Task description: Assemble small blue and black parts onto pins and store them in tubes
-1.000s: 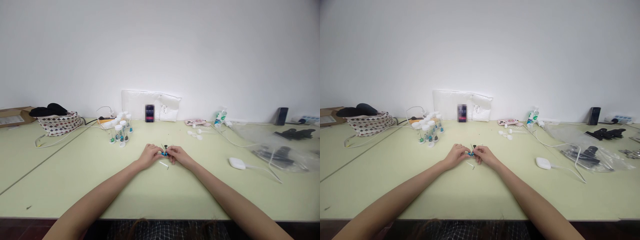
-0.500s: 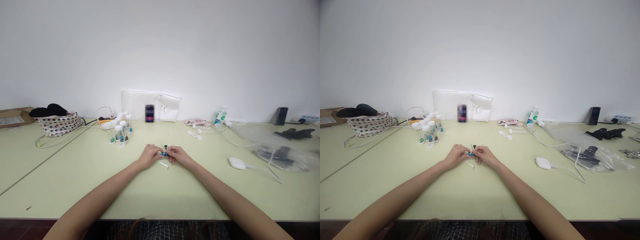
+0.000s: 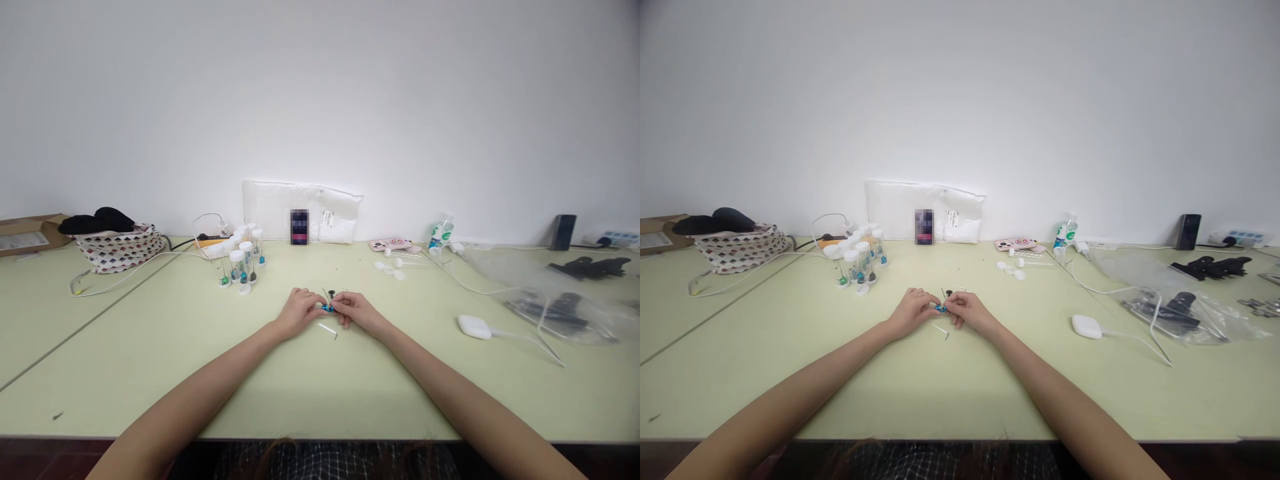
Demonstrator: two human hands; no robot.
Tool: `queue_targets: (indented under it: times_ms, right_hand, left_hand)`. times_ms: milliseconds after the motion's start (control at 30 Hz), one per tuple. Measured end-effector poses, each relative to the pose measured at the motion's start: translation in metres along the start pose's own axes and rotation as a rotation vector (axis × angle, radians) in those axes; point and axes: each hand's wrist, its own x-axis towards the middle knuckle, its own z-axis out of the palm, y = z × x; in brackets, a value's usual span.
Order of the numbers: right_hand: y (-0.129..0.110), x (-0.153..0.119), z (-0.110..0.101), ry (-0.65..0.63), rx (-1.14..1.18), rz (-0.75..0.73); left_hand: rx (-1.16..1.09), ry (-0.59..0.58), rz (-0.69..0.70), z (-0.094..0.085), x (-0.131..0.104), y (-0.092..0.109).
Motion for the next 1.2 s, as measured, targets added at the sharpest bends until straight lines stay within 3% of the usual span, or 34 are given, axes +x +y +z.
queue_targets:
  times_ms: [1200]
  right_hand:
    - [-0.0009, 0.0009, 0.0011, 0.012, -0.006, 0.026]
  left_hand:
    - [-0.001, -0.018, -0.006, -0.0021, -0.0004, 0.0029]
